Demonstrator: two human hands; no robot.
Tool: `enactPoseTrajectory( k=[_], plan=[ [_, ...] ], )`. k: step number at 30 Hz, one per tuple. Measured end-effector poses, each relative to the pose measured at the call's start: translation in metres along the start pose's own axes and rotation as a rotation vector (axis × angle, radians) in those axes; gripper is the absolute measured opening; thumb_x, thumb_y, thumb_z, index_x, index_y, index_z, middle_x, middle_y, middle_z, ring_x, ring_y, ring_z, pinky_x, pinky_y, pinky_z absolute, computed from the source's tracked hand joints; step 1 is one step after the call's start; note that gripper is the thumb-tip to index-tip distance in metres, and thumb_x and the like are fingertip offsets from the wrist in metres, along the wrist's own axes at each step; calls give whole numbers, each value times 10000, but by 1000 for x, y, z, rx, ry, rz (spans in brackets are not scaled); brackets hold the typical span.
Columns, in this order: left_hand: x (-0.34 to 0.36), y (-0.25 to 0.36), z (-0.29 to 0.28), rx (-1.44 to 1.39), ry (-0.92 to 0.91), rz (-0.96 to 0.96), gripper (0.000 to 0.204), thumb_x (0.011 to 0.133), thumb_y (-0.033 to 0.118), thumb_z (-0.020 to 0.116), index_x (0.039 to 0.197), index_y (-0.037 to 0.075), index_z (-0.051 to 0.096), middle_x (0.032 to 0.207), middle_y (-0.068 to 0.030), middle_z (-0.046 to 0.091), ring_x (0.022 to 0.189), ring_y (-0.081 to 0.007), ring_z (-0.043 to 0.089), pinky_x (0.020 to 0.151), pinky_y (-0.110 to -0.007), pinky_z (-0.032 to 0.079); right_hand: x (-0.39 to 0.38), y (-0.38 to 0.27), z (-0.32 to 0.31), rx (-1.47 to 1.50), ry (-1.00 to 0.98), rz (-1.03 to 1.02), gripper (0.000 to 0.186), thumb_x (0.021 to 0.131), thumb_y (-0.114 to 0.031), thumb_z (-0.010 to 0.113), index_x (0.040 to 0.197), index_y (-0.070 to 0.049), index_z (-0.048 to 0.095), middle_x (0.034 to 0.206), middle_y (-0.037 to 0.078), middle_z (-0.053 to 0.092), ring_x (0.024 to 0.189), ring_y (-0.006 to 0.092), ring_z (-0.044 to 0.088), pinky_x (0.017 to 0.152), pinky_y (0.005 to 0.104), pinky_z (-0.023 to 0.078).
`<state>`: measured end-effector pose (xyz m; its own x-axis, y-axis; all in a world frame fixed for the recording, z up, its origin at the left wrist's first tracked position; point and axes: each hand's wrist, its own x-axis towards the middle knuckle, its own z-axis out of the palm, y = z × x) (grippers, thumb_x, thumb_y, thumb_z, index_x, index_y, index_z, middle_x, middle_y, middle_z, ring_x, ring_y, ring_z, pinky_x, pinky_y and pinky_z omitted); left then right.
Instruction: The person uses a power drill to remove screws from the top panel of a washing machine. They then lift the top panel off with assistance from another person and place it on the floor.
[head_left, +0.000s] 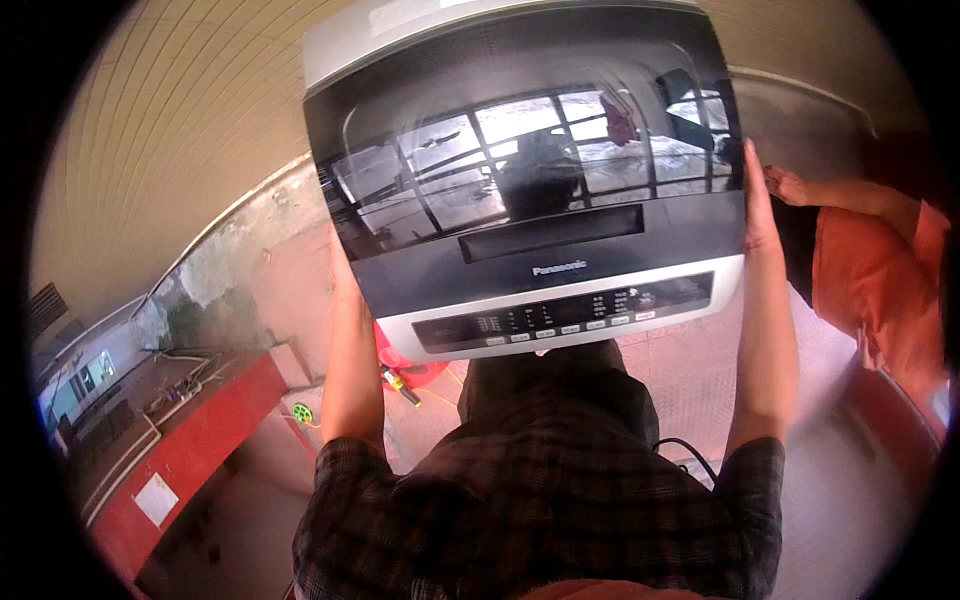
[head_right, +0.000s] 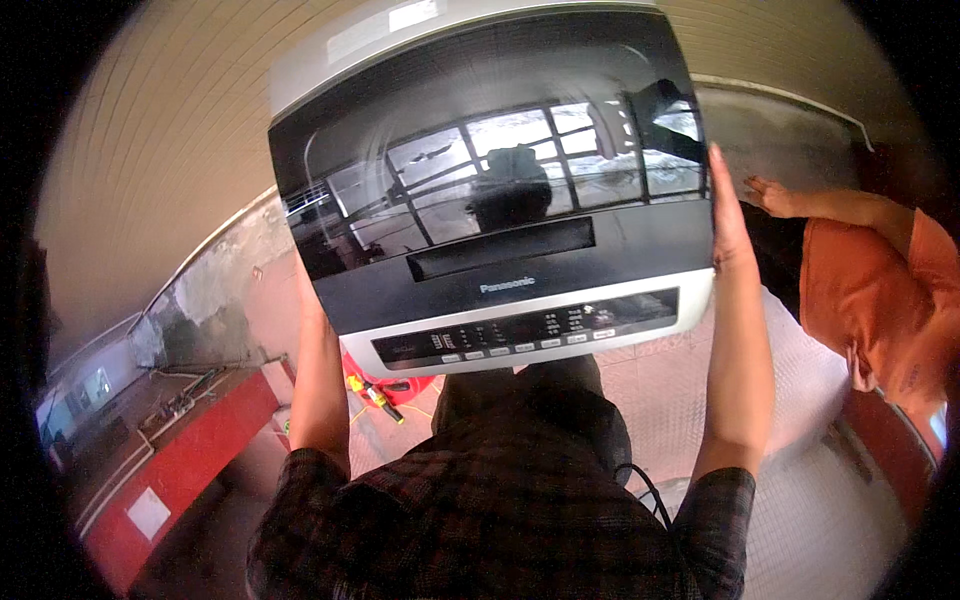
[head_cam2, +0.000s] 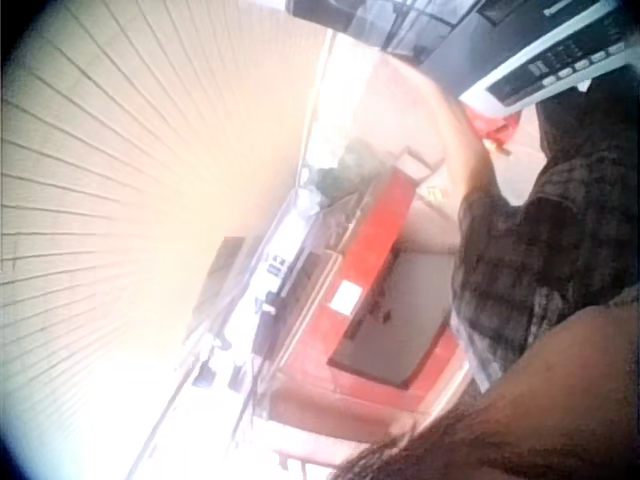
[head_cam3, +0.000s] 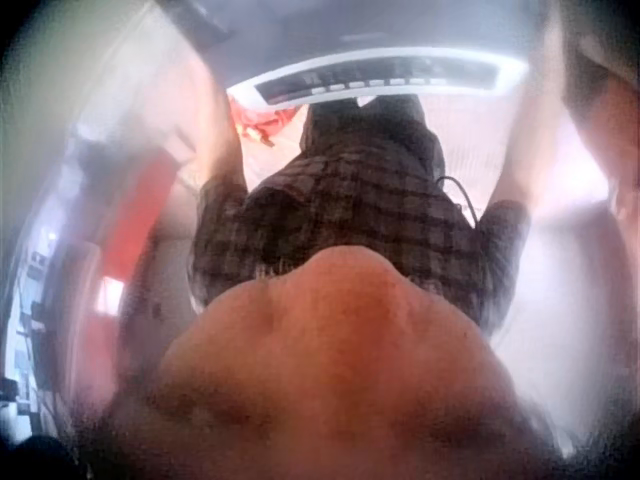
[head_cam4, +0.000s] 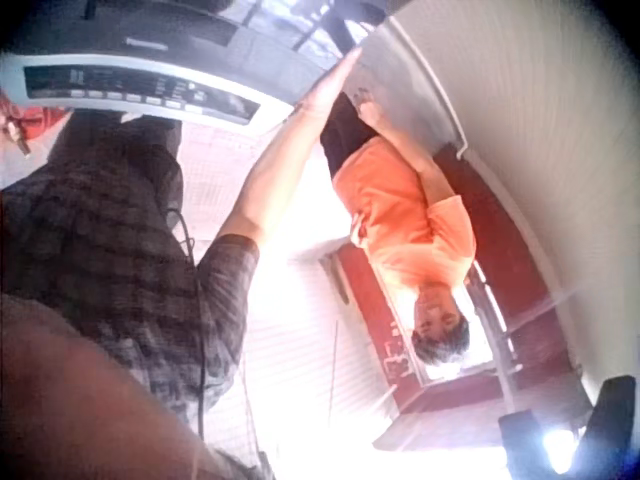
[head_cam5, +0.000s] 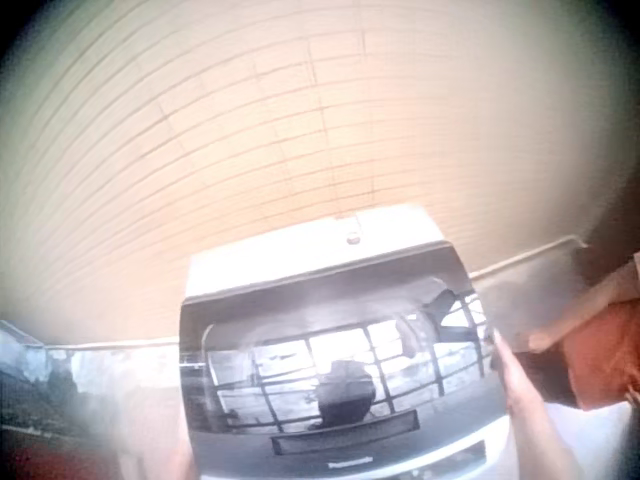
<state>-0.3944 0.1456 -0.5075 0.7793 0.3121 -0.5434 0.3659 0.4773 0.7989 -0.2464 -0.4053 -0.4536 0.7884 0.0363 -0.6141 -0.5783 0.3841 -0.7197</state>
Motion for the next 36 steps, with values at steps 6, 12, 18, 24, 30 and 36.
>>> enactPoseTrajectory(
  k=[6, 12, 18, 24, 30, 36],
  plan=[
    [10, 3, -3, -28, -12, 31, 622, 1034, 584, 371, 1393, 112, 558, 1329, -108, 607, 1142, -296, 598, 949, -452, 511, 10, 10, -24, 66, -67, 23, 556, 984, -532, 587, 1340, -105, 604, 1245, 44, 642, 1059, 146, 630, 888, 279, 524],
    [13, 5, 13, -36, 5, 45, 625, 1033, 583, 377, 1399, 108, 553, 1340, -106, 602, 1155, -296, 596, 967, -453, 505, 9, 9, -30, -4, -80, 5, 547, 1004, -522, 560, 1319, -78, 615, 1207, 48, 655, 1043, 148, 626, 885, 273, 514],
    [19, 7, 15, -58, 3, 63, 628, 1032, 583, 383, 1405, 104, 548, 1351, -103, 598, 1167, -297, 593, 984, -453, 500, 1, 6, -19, -90, -44, -25, 601, 1030, -527, 506, 1355, -26, 576, 1218, 78, 660, 1064, 159, 620, 927, 270, 489],
    [14, 1, 10, -69, 5, 95, 632, 1032, 582, 389, 1411, 101, 543, 1361, -100, 593, 1180, -297, 590, 1002, -453, 494, 5, 8, -35, -116, -103, 21, 544, 1015, -518, 544, 1321, -71, 594, 1207, 31, 649, 1065, 133, 603, 930, 278, 478],
    [0, 11, 19, -2, 120, 64, 677, 1020, 600, 412, 1448, 84, 508, 1421, -91, 564, 1266, -301, 556, 1090, -458, 441, 14, 16, -43, -102, -123, -36, 584, 1030, -504, 517, 1371, -31, 540, 1304, 75, 585, 1162, 167, 545, 1001, 289, 420],
    [-26, 29, 27, 42, 110, -116, 795, 978, 705, 393, 1455, 80, 510, 1400, -122, 594, 1232, -314, 593, 1070, -456, 458, 19, 19, -44, -235, -188, -187, 743, 1038, -488, 502, 1547, 27, 341, 1608, 157, 338, 1476, 227, 307, 1201, 317, 216]
  ],
)
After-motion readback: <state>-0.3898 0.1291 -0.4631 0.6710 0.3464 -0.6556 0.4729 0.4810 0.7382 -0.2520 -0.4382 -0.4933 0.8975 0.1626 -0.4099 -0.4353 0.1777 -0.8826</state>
